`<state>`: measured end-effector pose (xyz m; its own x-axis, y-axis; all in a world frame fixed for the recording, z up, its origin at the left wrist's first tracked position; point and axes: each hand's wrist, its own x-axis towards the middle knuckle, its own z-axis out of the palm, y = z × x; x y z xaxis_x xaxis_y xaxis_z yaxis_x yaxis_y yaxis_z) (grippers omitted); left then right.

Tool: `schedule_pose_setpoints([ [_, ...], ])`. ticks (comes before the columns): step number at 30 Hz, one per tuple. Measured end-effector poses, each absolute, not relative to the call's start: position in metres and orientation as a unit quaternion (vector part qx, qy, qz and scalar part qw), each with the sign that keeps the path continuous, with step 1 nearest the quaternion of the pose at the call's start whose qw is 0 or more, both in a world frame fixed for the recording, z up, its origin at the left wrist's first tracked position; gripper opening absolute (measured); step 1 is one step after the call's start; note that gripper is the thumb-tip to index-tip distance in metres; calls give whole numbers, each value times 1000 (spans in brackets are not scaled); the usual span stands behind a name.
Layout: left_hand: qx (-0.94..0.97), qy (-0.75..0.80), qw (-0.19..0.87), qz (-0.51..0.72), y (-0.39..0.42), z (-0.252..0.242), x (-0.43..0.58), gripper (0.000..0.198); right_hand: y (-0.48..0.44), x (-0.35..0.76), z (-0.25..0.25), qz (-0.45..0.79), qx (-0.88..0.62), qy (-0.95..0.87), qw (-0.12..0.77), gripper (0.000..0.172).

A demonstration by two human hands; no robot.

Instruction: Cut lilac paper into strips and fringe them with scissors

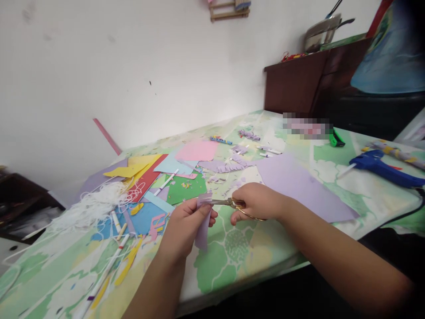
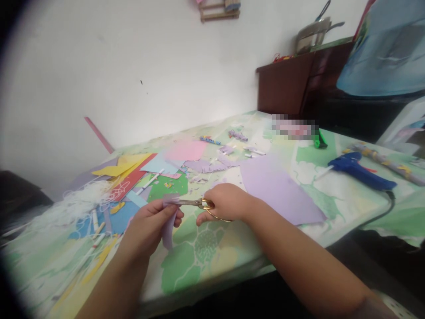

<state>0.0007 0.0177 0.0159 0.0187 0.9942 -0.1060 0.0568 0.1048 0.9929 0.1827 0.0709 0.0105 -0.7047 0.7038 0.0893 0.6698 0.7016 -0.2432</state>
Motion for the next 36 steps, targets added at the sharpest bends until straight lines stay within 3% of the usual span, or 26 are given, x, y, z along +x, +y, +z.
schedule_pose_setpoints([
  [25,486,581,508,410,18,18,-3,16,71,182,11,97,-378,-917,82,53],
  [36,500,571,514,400,17,21,-3,17,71,183,9,169,-345,-920,75,48],
])
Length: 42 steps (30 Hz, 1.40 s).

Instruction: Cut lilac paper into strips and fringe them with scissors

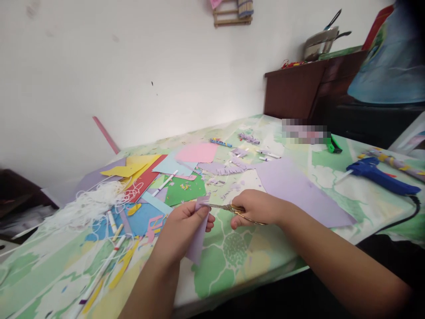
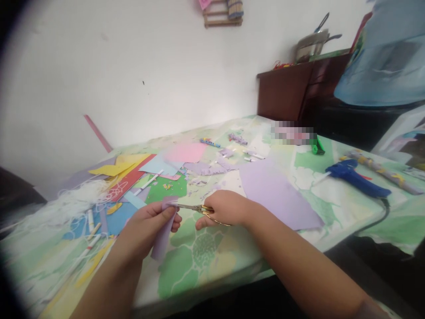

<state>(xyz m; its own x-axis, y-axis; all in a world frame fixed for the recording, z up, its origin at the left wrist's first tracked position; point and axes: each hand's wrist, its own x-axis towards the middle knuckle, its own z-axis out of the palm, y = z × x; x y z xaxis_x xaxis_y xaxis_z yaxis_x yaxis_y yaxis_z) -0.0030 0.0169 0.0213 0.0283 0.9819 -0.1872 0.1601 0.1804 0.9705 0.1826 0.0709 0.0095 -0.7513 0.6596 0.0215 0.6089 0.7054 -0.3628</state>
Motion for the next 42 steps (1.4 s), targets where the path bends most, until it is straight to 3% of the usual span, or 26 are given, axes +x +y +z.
schedule_pose_setpoints([
  [18,547,579,453,401,15,22,-3,16,68,181,10,170,-343,-921,67,49],
  [36,544,570,469,398,14,25,-3,16,68,179,10,137,-357,-922,60,55],
  [42,556,585,451,381,12,27,-4,24,67,180,12,128,-366,-920,60,55],
])
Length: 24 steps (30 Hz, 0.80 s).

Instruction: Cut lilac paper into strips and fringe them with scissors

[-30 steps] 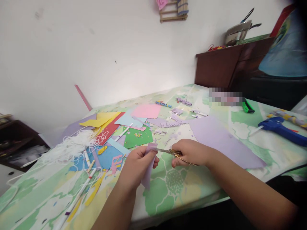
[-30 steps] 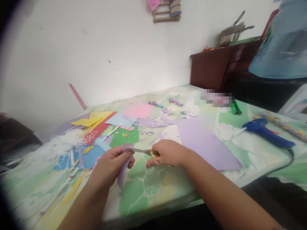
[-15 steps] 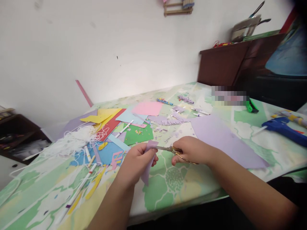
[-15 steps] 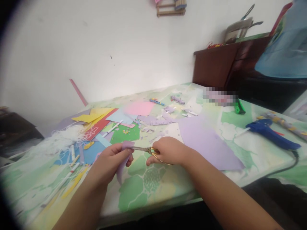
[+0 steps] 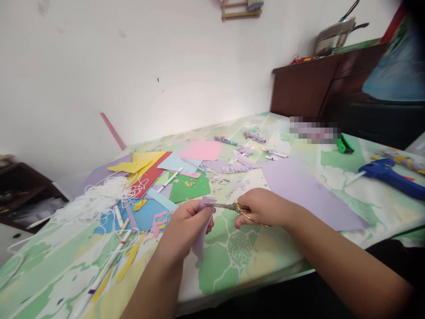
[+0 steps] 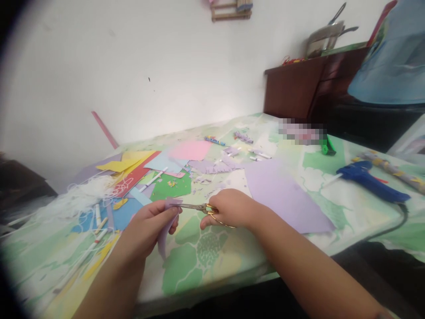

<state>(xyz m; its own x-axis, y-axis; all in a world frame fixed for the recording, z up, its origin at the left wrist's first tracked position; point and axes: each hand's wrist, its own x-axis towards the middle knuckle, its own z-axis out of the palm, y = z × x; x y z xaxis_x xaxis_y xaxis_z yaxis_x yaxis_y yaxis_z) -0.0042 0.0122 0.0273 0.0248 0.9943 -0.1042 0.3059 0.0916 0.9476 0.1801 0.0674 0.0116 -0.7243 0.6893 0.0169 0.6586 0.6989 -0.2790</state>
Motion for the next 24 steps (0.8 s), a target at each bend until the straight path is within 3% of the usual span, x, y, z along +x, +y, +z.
schedule_pose_setpoints([
  [24,510,546,522,410,14,25,-7,21,68,180,12,88,-415,-903,70,52],
])
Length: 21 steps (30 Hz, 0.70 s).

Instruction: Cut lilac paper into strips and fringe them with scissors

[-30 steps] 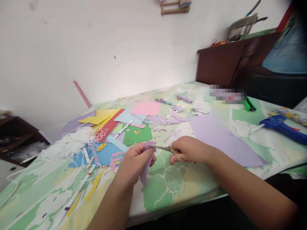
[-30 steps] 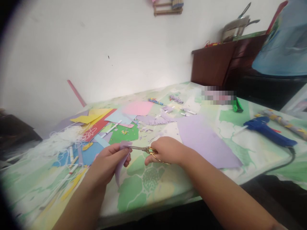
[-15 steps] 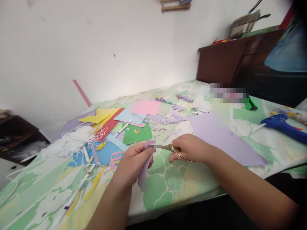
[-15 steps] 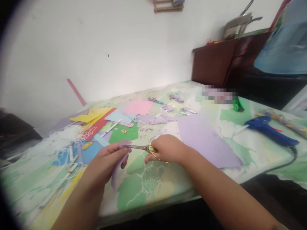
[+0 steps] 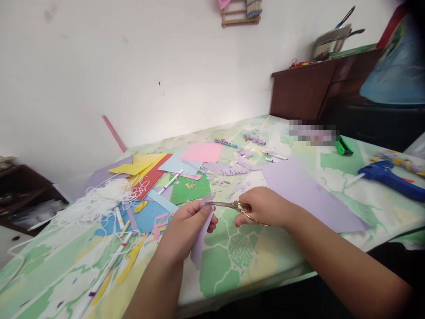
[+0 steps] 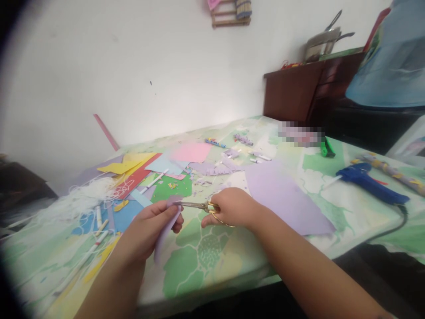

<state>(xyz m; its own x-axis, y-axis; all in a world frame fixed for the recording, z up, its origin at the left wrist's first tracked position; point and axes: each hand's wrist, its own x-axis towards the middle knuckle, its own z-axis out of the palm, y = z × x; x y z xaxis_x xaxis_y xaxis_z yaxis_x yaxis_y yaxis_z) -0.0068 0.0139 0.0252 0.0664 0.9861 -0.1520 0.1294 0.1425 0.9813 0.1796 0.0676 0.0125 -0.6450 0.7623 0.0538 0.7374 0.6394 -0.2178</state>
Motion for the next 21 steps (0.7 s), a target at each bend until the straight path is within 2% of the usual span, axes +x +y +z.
schedule_pose_setpoints([
  [13,532,593,459,394,14,26,-2,21,66,182,11,123,-393,-908,76,50],
  [21,523,577,477,408,14,22,0,21,67,182,12,123,-392,-909,68,53],
])
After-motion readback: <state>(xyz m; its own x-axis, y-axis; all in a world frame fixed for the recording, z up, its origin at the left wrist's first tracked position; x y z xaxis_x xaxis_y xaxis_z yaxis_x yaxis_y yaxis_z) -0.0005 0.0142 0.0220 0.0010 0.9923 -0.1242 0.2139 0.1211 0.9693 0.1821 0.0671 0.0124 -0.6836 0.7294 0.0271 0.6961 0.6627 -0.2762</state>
